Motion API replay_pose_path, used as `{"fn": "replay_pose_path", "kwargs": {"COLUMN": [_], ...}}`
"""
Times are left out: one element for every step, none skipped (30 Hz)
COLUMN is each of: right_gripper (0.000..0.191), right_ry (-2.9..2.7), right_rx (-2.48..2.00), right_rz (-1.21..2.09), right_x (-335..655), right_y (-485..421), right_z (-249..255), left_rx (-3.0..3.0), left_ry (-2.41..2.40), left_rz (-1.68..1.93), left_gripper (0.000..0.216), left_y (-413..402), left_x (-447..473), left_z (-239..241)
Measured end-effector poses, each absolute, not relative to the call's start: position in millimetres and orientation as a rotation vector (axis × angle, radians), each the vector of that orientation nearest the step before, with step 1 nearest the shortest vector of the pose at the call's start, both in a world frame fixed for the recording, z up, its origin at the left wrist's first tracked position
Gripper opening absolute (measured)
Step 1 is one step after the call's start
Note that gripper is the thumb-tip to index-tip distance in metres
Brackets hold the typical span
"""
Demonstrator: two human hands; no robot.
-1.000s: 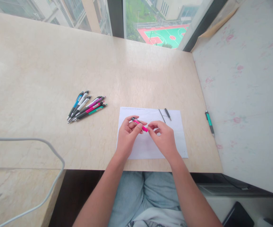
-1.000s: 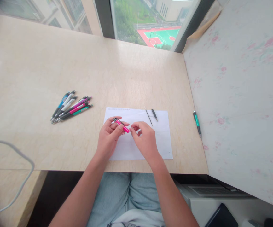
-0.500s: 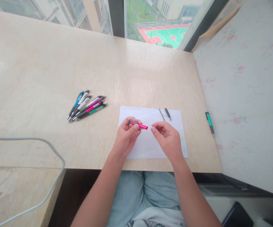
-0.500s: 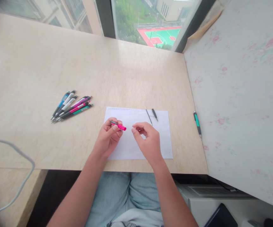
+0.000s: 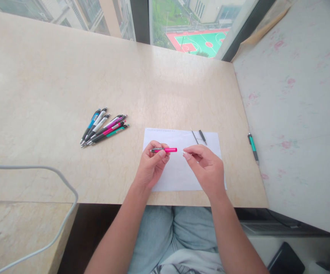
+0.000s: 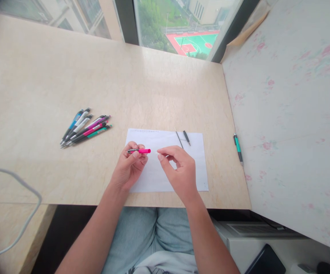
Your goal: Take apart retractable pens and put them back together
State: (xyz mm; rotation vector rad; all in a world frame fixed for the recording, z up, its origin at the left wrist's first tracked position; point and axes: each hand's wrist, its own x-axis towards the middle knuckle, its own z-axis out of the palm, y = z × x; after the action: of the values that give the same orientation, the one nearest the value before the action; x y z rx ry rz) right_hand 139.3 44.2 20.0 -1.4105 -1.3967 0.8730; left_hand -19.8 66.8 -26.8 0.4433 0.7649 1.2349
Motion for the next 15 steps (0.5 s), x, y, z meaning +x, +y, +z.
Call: {"fn": "replay_pose_path", "kwargs": {"right_gripper": [0.008,0.008,0.007,0.007,0.007,0.007,0.007,0.007,0.007,0.007,0.007,0.007,0.007,0.007,0.008], "right_ry": [-1.392,-1.386,-1.380,-1.377,-1.377,-1.378,-1.380,-1.384,-1.388,-1.392,-1.396,-1.401,-1.407,-1.411,-1.413], "right_rx": [-1.406,-1.406,-1.410,-1.418,-1.429,-1.441,-1.450,-1.455,-1.456,-1.454,-1.451,-1.448,-1.446,-1.446,-1.446], "right_rz": [0.884,0.889,0.888,0.882,0.874,0.866,0.860,0.856,0.856,0.855,0.856,0.858,0.859,0.859,0.854], "right_x": [139.0,138.8,138.7,138.6,138.7,138.8,139.0,139.2,139.4,139.5,139.6,139.6,139.7,139.7,139.7], "right_y": [44.1,44.1,44.1,44.1,44.0,43.9,43.8,43.7,43.6,43.5,43.5,43.4,43.4,43.3,43.2], "right_z": [19.3,18.5,17.8,17.4,17.3,17.5,17.9,18.5,19.2,19.8,20.4,20.9,21.3,21.6,21.9], "left_rx": [0.441,0.437,0.435,0.435,0.437,0.442,0.447,0.452,0.457,0.462,0.467,0.470,0.472,0.473,0.473], "left_ry": [0.756,0.746,0.737,0.729,0.726,0.726,0.728,0.729,0.731,0.733,0.731,0.726,0.720,0.714,0.711], "left_rz": [1.232,1.230,1.229,1.227,1.226,1.226,1.224,1.224,1.222,1.219,1.215,1.211,1.206,1.204,1.204], "left_gripper": [0.031,0.031,0.030,0.029,0.028,0.028,0.028,0.028,0.028,0.028,0.028,0.027,0.027,0.026,0.026], "left_y": [66.7,66.6,66.4,66.2,66.0,65.8,65.6,65.4,65.1,64.9,64.7,64.6,64.5,64.4,64.4], "left_x": [-19.4,-19.0,-18.5,-18.1,-17.7,-17.4,-17.2,-17.1,-17.0,-17.1,-17.2,-17.3,-17.4,-17.5,-17.5], "left_z": [-26.4,-26.1,-25.9,-25.7,-25.6,-25.6,-25.6,-25.7,-25.8,-26.0,-26.2,-26.4,-26.6,-26.7,-26.8]}}
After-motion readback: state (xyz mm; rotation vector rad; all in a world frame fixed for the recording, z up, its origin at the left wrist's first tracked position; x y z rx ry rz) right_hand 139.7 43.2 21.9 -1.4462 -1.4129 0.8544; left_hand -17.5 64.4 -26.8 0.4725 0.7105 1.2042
